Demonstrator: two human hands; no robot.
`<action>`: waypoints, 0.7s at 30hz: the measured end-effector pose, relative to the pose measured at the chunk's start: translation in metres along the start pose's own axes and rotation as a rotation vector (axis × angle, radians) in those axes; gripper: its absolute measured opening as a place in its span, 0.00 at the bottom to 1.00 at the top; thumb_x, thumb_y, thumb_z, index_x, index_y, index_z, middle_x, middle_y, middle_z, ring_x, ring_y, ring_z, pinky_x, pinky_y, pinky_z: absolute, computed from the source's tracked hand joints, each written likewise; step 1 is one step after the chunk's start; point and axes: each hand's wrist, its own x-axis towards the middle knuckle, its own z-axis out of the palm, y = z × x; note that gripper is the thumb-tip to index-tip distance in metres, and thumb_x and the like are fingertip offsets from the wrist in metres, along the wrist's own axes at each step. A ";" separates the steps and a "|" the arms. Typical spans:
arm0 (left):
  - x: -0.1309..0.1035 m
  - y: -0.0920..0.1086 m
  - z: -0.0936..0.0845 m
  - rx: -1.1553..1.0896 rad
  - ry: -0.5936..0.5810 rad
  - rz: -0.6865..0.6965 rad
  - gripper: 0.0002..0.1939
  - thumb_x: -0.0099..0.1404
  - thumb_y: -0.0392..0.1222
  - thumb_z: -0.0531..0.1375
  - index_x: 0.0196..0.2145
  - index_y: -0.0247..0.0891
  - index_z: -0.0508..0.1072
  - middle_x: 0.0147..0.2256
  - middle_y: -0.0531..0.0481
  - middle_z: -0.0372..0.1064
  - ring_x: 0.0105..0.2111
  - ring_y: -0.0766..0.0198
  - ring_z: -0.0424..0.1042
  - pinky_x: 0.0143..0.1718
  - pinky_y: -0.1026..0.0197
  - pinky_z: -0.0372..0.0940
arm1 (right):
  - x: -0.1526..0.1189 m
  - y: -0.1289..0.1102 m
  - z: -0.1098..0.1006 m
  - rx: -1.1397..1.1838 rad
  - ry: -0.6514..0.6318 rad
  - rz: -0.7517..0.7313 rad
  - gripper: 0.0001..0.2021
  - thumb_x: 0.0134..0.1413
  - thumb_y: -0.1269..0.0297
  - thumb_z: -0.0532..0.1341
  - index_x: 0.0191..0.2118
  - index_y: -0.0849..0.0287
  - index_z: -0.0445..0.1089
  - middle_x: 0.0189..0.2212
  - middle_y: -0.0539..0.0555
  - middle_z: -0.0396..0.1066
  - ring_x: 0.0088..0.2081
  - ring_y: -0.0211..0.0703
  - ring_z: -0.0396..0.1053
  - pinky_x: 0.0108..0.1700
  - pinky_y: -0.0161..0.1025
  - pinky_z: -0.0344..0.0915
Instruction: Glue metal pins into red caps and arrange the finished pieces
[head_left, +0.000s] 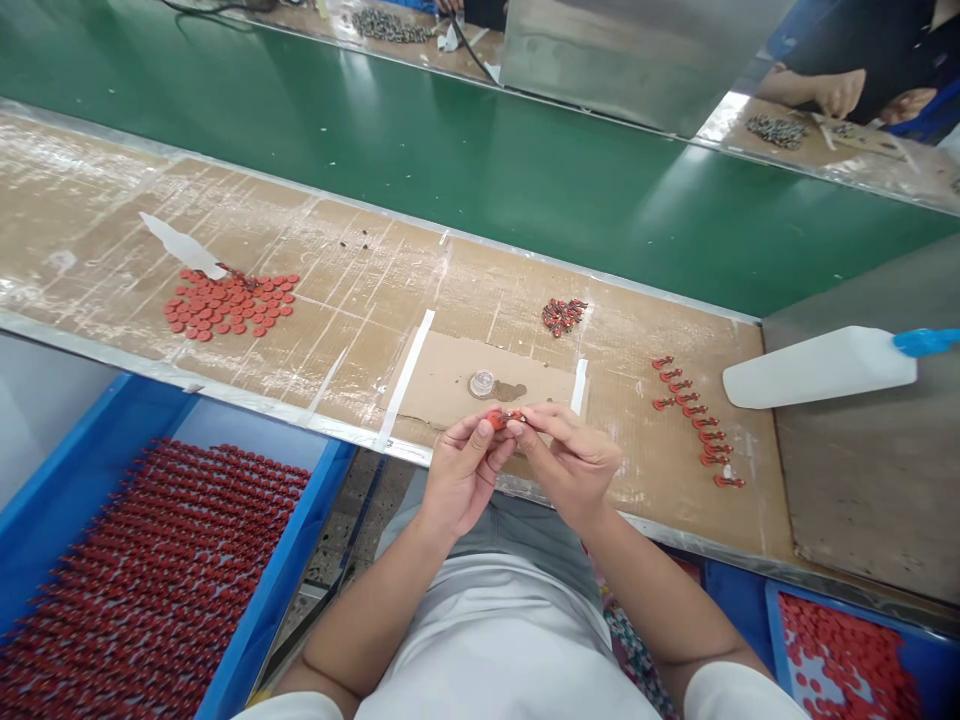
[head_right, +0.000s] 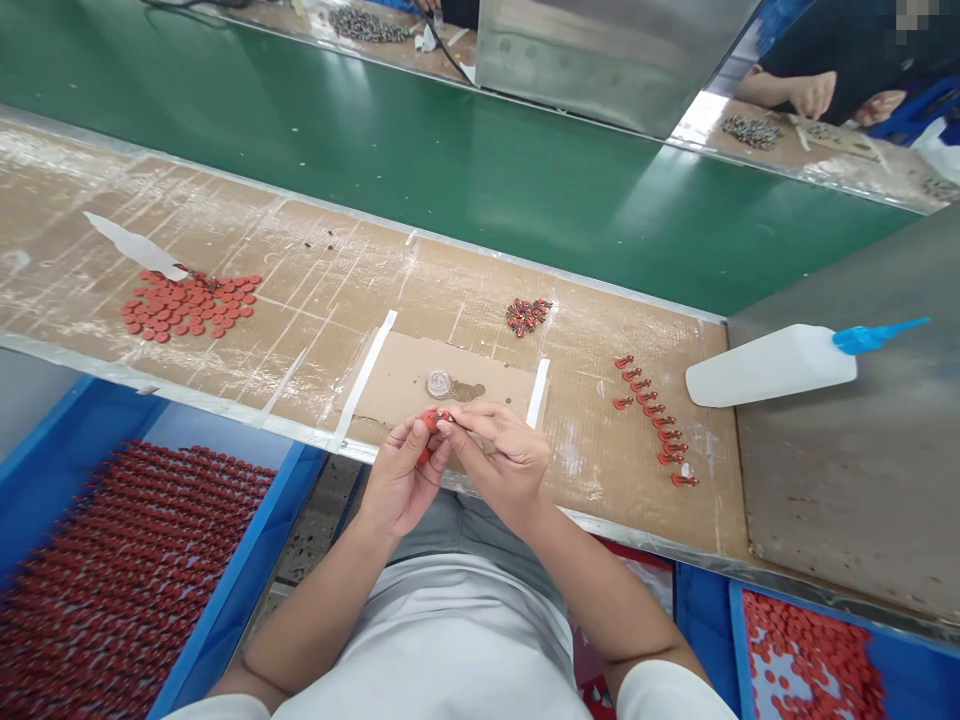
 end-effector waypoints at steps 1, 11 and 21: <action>0.000 0.000 0.000 -0.001 -0.001 0.003 0.09 0.56 0.39 0.66 0.36 0.36 0.78 0.36 0.49 0.78 0.34 0.70 0.76 0.38 0.71 0.71 | 0.000 0.000 0.000 -0.003 -0.002 -0.010 0.18 0.48 0.77 0.66 0.43 0.46 0.76 0.36 0.50 0.77 0.37 0.42 0.75 0.39 0.42 0.75; 0.000 0.002 -0.003 -0.008 0.033 0.012 0.09 0.54 0.39 0.67 0.35 0.37 0.78 0.35 0.50 0.78 0.34 0.70 0.76 0.37 0.72 0.71 | -0.001 0.002 0.004 -0.101 -0.026 -0.050 0.16 0.48 0.73 0.67 0.42 0.47 0.76 0.34 0.50 0.77 0.37 0.43 0.75 0.39 0.43 0.75; 0.001 0.001 -0.006 -0.005 0.063 0.025 0.10 0.51 0.39 0.69 0.33 0.36 0.78 0.36 0.49 0.78 0.35 0.68 0.77 0.39 0.68 0.72 | -0.003 0.004 0.007 -0.118 -0.014 -0.041 0.15 0.48 0.73 0.66 0.41 0.48 0.76 0.34 0.51 0.77 0.35 0.42 0.75 0.38 0.41 0.75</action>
